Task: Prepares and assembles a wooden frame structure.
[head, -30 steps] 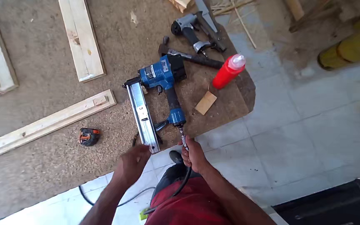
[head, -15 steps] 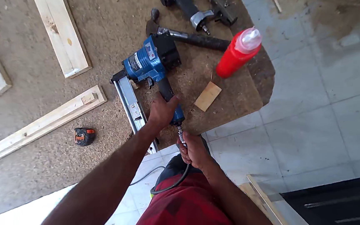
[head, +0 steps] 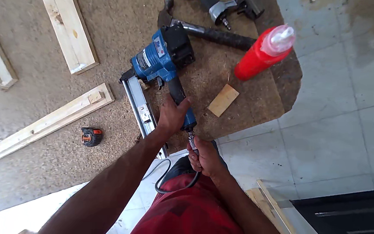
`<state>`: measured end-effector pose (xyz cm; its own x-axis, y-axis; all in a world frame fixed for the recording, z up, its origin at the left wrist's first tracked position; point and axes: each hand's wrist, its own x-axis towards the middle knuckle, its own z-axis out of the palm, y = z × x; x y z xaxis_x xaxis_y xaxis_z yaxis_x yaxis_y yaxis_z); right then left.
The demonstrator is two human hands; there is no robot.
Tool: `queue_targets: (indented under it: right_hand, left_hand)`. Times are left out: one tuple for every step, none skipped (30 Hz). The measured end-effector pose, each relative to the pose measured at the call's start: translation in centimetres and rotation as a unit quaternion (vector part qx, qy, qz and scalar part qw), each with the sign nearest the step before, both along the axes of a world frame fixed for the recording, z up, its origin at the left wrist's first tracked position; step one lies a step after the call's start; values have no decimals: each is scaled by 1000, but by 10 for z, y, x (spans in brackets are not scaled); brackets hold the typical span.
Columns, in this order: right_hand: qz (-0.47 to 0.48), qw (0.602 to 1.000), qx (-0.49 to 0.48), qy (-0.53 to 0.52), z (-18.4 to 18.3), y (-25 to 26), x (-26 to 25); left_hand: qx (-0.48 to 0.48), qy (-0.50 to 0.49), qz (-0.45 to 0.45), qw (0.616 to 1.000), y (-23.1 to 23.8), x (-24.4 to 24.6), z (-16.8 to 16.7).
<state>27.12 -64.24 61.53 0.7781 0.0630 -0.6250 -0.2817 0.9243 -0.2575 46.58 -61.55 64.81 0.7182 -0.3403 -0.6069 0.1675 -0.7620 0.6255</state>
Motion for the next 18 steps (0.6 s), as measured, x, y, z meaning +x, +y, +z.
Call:
queue_targets:
  right_hand:
    - [6,999,-32,18,2,-1,3]
    - [12,998,-58,30,2,-2,6]
    - [17,996,-79,37,2,-2,8]
    - [22,994,-104,38,2,-1,8]
    - [30,989,-138,36,0,-1,8]
    - [42,982,-183,32,-2,-2,8]
    - [53,971,-232,31,-4,-1,7]
    - [65,960,-272,30,-5,0,7]
    - [83,948,-306,29,-5,-1,10]
    - [108,937,-330,31,-4,-3,13]
    - [137,926,-349,40,-1,-6,13]
    - [161,915,-367,51,2,-9,13]
    - [178,903,-386,62,4,-12,13]
    - [185,892,-407,69,4,-14,12]
    - [186,882,-429,67,5,-16,12]
    - [189,868,-454,61,6,-16,11]
    - [197,854,-478,60,8,-15,10]
    - [210,843,-490,65,11,-13,9]
  left_hand:
    - [5,-2,-3,1000,-1,-1,0]
    - [10,-7,-7,1000,-1,-1,-1]
    - [14,-11,-10,1000,-1,-1,-3]
    - [17,-12,-12,1000,0,-2,-4]
    - [25,-12,-14,1000,0,-2,-4]
    - [35,-12,-16,999,-3,-2,-3]
    - [45,-9,-20,999,-6,-2,0]
    - [57,-6,-26,998,-8,-2,3]
    - [63,-4,-34,997,-8,1,8]
    - [61,-4,-49,997,-4,4,14]
    - [51,-13,-66,996,5,4,22]
    - [30,-35,-82,996,20,3,30]
    - [5,-66,-95,993,38,3,37]
    - [-11,-108,-103,989,60,5,44]
    - [-2,-150,-99,984,84,9,48]
    - [32,-181,-86,979,108,13,51]
    - [77,-200,-75,974,134,15,49]
    - [126,-192,-74,970,157,16,45]
